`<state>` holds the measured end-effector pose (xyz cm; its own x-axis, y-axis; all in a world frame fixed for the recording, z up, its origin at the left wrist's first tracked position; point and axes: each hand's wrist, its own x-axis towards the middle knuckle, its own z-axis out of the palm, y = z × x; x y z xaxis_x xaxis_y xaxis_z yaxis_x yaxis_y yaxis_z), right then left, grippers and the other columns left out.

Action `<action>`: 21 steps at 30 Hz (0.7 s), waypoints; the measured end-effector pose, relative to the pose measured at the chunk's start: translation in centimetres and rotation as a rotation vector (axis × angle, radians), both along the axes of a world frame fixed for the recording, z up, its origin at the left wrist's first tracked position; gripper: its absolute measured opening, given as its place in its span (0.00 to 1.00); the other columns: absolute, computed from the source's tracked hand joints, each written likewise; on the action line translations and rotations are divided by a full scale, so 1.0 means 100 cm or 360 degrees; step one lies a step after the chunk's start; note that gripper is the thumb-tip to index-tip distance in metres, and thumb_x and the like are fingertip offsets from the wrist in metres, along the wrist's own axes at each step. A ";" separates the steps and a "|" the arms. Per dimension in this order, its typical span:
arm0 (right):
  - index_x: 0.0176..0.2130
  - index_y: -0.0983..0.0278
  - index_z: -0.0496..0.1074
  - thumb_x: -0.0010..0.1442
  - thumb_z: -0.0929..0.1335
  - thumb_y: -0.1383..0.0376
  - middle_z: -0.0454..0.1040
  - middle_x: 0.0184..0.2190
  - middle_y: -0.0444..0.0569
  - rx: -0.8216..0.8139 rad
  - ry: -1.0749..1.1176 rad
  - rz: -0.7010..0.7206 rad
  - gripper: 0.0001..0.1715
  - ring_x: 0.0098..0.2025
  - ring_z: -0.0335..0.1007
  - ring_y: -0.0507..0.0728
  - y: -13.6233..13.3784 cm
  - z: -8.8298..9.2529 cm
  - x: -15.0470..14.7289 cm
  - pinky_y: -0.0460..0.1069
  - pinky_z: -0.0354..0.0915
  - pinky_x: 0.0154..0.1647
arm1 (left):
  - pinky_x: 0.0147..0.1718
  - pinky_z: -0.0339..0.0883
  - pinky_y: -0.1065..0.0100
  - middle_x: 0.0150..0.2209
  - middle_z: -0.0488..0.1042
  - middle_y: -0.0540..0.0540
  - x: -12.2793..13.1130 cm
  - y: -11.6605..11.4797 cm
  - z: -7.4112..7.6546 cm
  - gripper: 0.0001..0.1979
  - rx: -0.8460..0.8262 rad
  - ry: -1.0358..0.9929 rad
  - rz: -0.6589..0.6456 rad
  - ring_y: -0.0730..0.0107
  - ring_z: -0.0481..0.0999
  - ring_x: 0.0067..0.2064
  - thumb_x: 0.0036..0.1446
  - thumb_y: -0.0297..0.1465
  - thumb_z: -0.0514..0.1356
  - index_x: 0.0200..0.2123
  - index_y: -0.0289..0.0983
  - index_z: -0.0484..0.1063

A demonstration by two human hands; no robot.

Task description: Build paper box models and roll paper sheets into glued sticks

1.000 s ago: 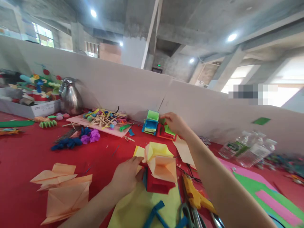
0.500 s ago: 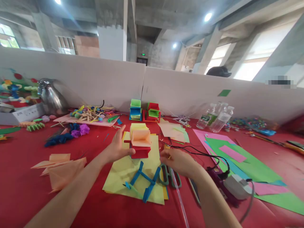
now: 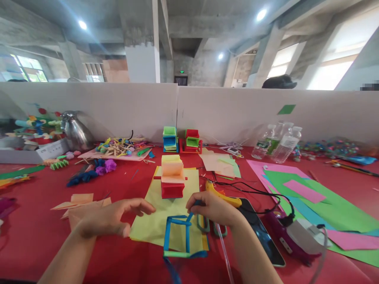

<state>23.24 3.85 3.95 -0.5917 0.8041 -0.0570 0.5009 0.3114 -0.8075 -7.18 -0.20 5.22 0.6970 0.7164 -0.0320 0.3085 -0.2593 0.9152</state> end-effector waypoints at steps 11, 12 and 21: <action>0.30 0.67 0.72 0.48 0.72 0.62 0.76 0.29 0.48 -0.0453 0.1076 -0.0114 0.11 0.30 0.71 0.51 -0.002 0.001 0.011 0.45 0.64 0.32 | 0.58 0.46 0.52 0.60 0.56 0.42 0.102 -0.007 -0.012 0.62 0.0105 -0.0452 0.0114 0.51 0.57 0.59 0.36 0.34 0.70 0.62 0.49 0.26; 0.30 0.67 0.72 0.48 0.72 0.62 0.76 0.29 0.48 -0.0459 0.1083 -0.0132 0.11 0.30 0.71 0.51 -0.002 -0.001 0.012 0.45 0.64 0.32 | 0.58 0.44 0.51 0.60 0.56 0.41 0.111 -0.006 -0.017 0.64 0.0138 -0.0548 0.0164 0.50 0.57 0.59 0.34 0.33 0.71 0.62 0.49 0.25; 0.31 0.67 0.72 0.51 0.71 0.63 0.75 0.29 0.47 -0.0492 0.0978 -0.0200 0.08 0.32 0.71 0.51 -0.002 -0.013 0.018 0.46 0.62 0.34 | 0.49 0.58 0.45 0.49 0.68 0.38 0.135 0.032 -0.073 0.33 -0.0542 -0.0903 0.0493 0.45 0.66 0.52 0.46 0.41 0.63 0.55 0.43 0.58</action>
